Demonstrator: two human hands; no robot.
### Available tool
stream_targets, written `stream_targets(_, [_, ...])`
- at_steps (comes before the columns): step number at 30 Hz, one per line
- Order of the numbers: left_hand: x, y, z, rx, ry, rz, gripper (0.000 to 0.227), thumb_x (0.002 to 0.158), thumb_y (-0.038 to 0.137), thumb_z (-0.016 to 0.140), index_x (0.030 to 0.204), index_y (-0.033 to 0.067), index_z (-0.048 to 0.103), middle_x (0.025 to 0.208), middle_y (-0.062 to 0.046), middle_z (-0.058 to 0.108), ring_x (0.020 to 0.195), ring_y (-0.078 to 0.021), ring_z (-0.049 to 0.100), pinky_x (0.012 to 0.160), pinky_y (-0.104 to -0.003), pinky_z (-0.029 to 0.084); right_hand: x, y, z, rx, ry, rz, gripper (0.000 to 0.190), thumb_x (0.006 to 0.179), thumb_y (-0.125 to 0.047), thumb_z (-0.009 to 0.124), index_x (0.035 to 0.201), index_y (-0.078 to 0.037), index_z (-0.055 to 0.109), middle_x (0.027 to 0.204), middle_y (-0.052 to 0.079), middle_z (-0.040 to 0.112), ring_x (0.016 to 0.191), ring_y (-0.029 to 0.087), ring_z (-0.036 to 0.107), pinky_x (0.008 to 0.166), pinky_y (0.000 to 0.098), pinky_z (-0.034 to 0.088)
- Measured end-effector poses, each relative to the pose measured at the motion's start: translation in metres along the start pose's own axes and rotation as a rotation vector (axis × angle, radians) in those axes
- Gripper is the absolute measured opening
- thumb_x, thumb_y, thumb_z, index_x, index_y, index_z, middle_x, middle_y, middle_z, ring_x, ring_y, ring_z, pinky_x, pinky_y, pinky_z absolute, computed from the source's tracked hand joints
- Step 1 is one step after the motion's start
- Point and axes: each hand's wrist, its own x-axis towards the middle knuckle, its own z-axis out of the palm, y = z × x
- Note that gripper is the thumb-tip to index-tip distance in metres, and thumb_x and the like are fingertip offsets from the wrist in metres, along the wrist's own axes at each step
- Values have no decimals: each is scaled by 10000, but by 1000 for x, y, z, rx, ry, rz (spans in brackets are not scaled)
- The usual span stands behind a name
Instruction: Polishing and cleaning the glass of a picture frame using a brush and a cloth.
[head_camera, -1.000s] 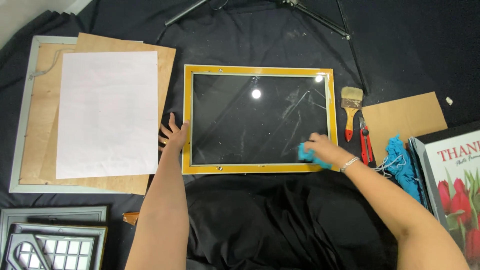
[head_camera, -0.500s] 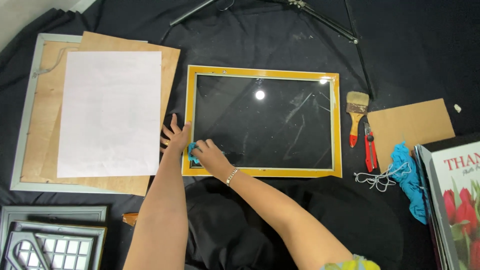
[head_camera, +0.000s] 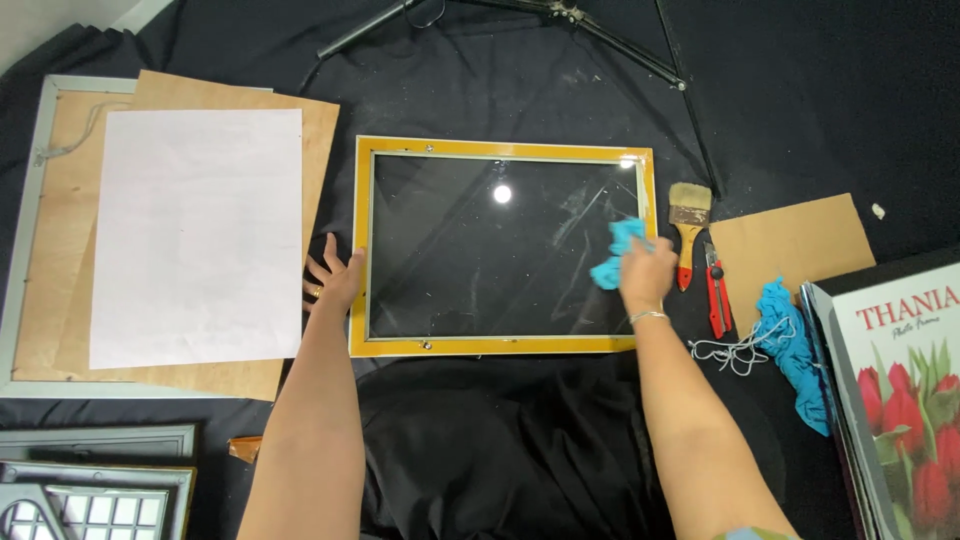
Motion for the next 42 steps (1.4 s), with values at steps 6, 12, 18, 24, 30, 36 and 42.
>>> stream_targets(6, [9, -3, 4, 31, 27, -25, 751, 971, 759, 179, 1602, 471, -106, 1675, -64, -214, 1499, -467, -181, 1153, -732, -51, 7, -20, 97, -17, -69, 225, 379, 920, -209, 712, 1289, -130, 684, 1194, 139, 501, 998, 341, 586, 854, 458, 470])
stream_targets(12, [27, -12, 11, 35, 31, -23, 772, 948, 786, 163, 1601, 475, -106, 1679, -56, -202, 1495, -478, -184, 1142, -737, -72, -38, -230, 8, 245, -165, -59, 326, 869, -119, 690, 1195, -109, 691, 1086, 131, 516, 931, 310, 558, 792, 418, 494])
stream_targets(18, [34, -15, 11, 15, 18, -38, 788, 929, 793, 191, 1590, 495, -120, 1674, -32, -216, 1502, -461, -185, 1151, -731, -82, -108, -364, -6, 384, -340, -560, 333, 906, -91, 610, 1235, -60, 647, 1112, 167, 556, 959, 310, 591, 780, 377, 537])
stream_targets(24, [34, -15, 12, 16, 23, -39, 783, 928, 792, 198, 1581, 504, -124, 1671, -21, -218, 1507, -454, -179, 1163, -718, -81, -93, -334, -15, 360, -33, -849, 234, 922, -90, 613, 1151, -99, 657, 1025, 87, 547, 857, 237, 573, 639, 341, 505])
stream_targets(30, [30, -13, 13, 84, 58, -39, 778, 933, 787, 186, 1589, 491, -110, 1674, -35, -208, 1495, -467, -185, 1151, -731, -77, -15, -212, 9, 184, 11, -661, 246, 890, -133, 631, 1123, -149, 709, 950, 101, 587, 777, 275, 607, 553, 376, 517])
stream_targets(36, [17, -8, 10, 26, 48, -6, 817, 919, 811, 184, 1601, 468, -108, 1672, -61, -215, 1484, -480, -205, 1145, -738, -78, 44, -58, 31, -142, 31, -300, 321, 871, -223, 716, 1190, -193, 735, 1052, 94, 580, 858, 284, 583, 617, 401, 562])
stream_targets(42, [18, -9, 10, -5, 40, 16, 872, 896, 844, 217, 1604, 454, -110, 1669, -83, -219, 1482, -495, -198, 1146, -747, -63, 58, 13, 51, -37, -119, 38, 541, 940, -201, 745, 1444, -111, 572, 1239, 127, 481, 1028, 345, 533, 824, 444, 519])
